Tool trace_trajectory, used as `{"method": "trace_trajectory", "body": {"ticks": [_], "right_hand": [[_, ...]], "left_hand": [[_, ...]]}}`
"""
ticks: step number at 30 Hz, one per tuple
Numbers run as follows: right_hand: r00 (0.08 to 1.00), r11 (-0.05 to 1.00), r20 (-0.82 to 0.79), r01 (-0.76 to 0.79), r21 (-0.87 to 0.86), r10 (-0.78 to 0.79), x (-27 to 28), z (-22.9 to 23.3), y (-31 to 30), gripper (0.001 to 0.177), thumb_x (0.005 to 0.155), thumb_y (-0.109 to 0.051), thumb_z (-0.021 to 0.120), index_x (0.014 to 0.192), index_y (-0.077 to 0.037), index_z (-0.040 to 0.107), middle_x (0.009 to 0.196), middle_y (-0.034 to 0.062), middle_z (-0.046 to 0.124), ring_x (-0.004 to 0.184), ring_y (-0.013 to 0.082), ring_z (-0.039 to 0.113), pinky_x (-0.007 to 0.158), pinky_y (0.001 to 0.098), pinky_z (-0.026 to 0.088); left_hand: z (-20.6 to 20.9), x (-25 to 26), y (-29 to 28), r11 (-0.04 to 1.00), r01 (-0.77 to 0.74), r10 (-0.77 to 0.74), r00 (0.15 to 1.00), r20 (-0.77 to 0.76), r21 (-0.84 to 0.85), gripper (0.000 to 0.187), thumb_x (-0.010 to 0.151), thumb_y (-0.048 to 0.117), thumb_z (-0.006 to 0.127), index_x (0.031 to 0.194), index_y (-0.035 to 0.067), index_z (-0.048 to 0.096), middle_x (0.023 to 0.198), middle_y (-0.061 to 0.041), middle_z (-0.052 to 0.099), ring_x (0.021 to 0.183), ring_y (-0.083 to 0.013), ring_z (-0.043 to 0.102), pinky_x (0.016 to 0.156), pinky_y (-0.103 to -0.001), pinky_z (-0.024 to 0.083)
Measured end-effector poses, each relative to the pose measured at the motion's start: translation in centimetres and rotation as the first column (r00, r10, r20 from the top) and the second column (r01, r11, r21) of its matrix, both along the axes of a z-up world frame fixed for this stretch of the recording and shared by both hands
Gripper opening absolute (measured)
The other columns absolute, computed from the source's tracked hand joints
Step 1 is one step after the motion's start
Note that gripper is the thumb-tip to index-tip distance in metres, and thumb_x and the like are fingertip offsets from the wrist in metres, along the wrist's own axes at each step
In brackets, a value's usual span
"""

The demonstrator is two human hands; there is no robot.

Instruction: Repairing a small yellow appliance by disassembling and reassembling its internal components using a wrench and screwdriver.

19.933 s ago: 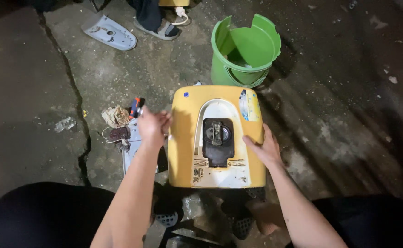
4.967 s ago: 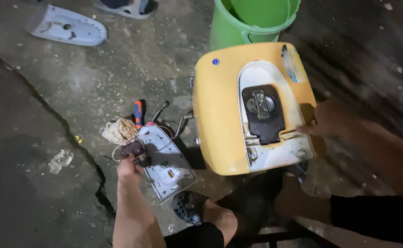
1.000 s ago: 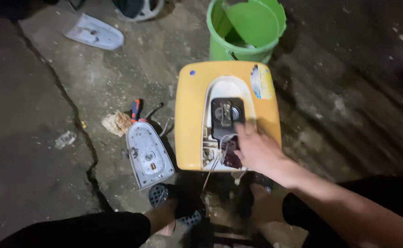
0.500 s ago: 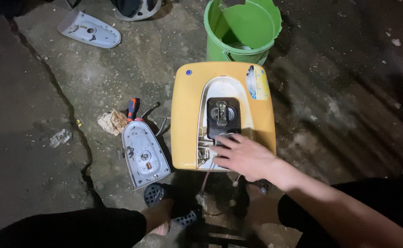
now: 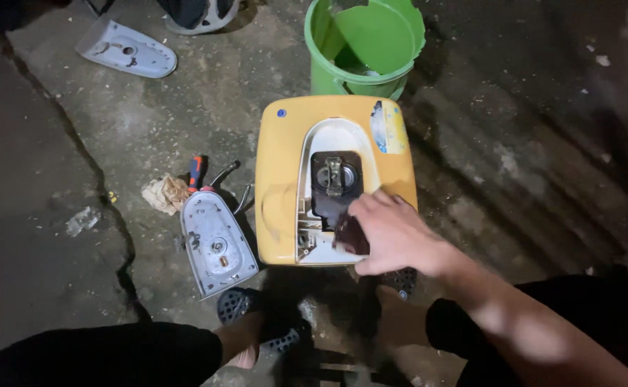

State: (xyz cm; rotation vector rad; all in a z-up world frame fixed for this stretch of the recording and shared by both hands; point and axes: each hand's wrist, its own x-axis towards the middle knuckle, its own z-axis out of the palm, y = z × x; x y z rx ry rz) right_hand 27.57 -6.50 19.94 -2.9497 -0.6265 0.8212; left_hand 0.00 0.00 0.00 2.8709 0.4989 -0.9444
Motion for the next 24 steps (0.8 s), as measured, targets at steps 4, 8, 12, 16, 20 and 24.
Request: {"method": "trace_trajectory", "body": {"ticks": [4,8,12,16,20,24], "right_hand": [[0.662,0.599,-0.287,0.749,0.283,-0.692,0.1,-0.6,-0.3,0.051,0.087,-0.041,0.068,0.121,-0.012,0.043,0.093,0.0229,0.072,0.082,0.0374,0.072,0.063,0.0483,0.046],[0.481,0.253,-0.412,0.831,0.495,-0.773,-0.9,-2.4,0.6,0.082,0.06,-0.046,0.095,0.12,-0.01,0.053,0.118,0.0199,0.072,0.115,0.04,0.069,0.099,0.0545,0.055],[0.487,0.081,-0.521,0.78,0.621,-0.701,-0.7,-6.3,0.5,0.087,0.058,-0.005,0.09,0.131,0.001,0.042,0.102,0.0259,0.066,0.073,0.0344,0.073,0.058,0.0387,0.065],[0.692,0.53,-0.381,0.718,0.451,-0.614,-1.6,-1.6,1.6,0.153,0.049,-0.023,0.107,0.165,-0.014,0.008,0.151,0.0321,0.046,0.133,0.0515,0.053,0.114,0.0639,0.043],[0.947,0.964,0.179,0.264,0.037,-0.266,-1.9,-0.2,2.2,0.133,0.061,-0.054,0.099,0.164,-0.018,0.023,0.138,0.0202,0.045,0.128,0.0406,0.047,0.104,0.0574,0.044],[0.977,0.965,0.093,0.173,0.196,-0.193,-0.2,-2.7,1.0,0.112,0.066,-0.036,0.093,0.157,-0.005,0.035,0.146,0.0244,0.045,0.132,0.0432,0.05,0.11,0.0593,0.041]], "left_hand": [[29.2,25.0,13.6,-0.032,0.713,0.057,0.701,0.711,-0.701,0.023,0.088,0.003,0.044,0.1,0.012,0.061,0.093,-0.004,0.064,0.074,-0.017,0.061,0.069,-0.032,0.049],[25.2,30.3,12.3,0.747,0.312,-0.254,0.95,0.182,-0.587,0.076,0.098,0.069,0.033,0.132,0.005,0.059,0.109,-0.024,0.072,0.116,-0.0436,0.068,0.096,-0.051,0.055],[20.1,30.6,10.9,0.724,0.132,-0.147,0.988,0.036,-0.677,0.077,0.091,0.065,0.053,0.137,0.003,0.059,0.129,-0.023,0.067,0.132,-0.039,0.058,0.108,-0.049,0.048],[13.2,31.0,11.8,0.566,-0.136,0.083,0.991,-0.108,-0.813,0.052,0.093,0.045,0.07,0.12,0.001,0.069,0.081,-0.016,0.065,0.053,-0.0236,0.056,0.032,-0.032,0.034],[9.4,30.2,11.3,0.56,-0.165,0.104,0.986,-0.129,-0.812,0.053,0.096,0.041,0.067,0.129,0.0,0.062,0.092,-0.02,0.066,0.064,-0.0246,0.059,0.035,-0.034,0.036],[10.5,30.0,11.0,0.51,-0.17,0.079,0.985,-0.151,-0.843,0.055,0.101,0.044,0.059,0.136,0.001,0.058,0.09,-0.019,0.066,0.059,-0.0221,0.056,0.032,-0.031,0.038]]}}
